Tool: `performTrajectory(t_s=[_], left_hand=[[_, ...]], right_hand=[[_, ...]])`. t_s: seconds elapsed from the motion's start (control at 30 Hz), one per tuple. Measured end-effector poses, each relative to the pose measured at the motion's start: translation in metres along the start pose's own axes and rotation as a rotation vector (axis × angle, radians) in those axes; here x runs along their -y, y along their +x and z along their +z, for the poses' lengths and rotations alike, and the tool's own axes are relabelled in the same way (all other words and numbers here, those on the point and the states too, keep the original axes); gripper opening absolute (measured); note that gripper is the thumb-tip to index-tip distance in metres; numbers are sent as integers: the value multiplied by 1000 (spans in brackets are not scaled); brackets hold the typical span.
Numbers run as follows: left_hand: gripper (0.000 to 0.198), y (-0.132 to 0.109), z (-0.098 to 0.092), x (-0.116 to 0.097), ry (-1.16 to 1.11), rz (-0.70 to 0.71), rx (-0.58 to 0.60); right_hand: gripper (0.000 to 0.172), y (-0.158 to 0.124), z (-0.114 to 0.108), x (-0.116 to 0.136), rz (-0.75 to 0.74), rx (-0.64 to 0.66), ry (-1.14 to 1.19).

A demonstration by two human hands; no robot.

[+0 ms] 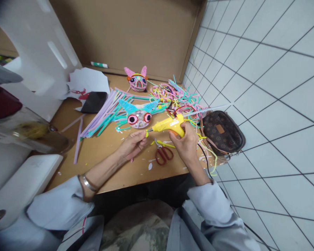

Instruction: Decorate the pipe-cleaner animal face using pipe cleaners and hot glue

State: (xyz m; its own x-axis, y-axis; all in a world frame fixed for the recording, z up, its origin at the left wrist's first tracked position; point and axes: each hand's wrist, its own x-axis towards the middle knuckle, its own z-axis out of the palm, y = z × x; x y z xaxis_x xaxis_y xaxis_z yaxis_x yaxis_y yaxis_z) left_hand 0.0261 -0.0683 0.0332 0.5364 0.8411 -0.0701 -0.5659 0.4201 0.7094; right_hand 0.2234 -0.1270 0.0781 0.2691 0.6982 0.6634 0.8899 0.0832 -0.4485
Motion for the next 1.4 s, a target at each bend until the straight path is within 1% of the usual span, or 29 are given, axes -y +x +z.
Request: performTrajectory(t_s=[0.27, 0.6, 1.0, 1.23, 1.4], left_hand=[[49, 0, 0, 0, 44, 3, -26], [49, 0, 0, 0, 32, 3, -39], [49, 1, -1, 0, 24, 8, -32], [51, -1, 1, -1, 29, -11, -36], [50, -1, 2, -2, 44, -11, -28]], right_hand=[[29, 0, -4, -1, 23, -17, 19], [29, 0, -4, -2, 24, 4, 17], [26, 1, -9, 2, -7, 14, 0], [27, 2, -6, 0, 0, 4, -9], [27, 3, -6, 1, 7, 33, 2]])
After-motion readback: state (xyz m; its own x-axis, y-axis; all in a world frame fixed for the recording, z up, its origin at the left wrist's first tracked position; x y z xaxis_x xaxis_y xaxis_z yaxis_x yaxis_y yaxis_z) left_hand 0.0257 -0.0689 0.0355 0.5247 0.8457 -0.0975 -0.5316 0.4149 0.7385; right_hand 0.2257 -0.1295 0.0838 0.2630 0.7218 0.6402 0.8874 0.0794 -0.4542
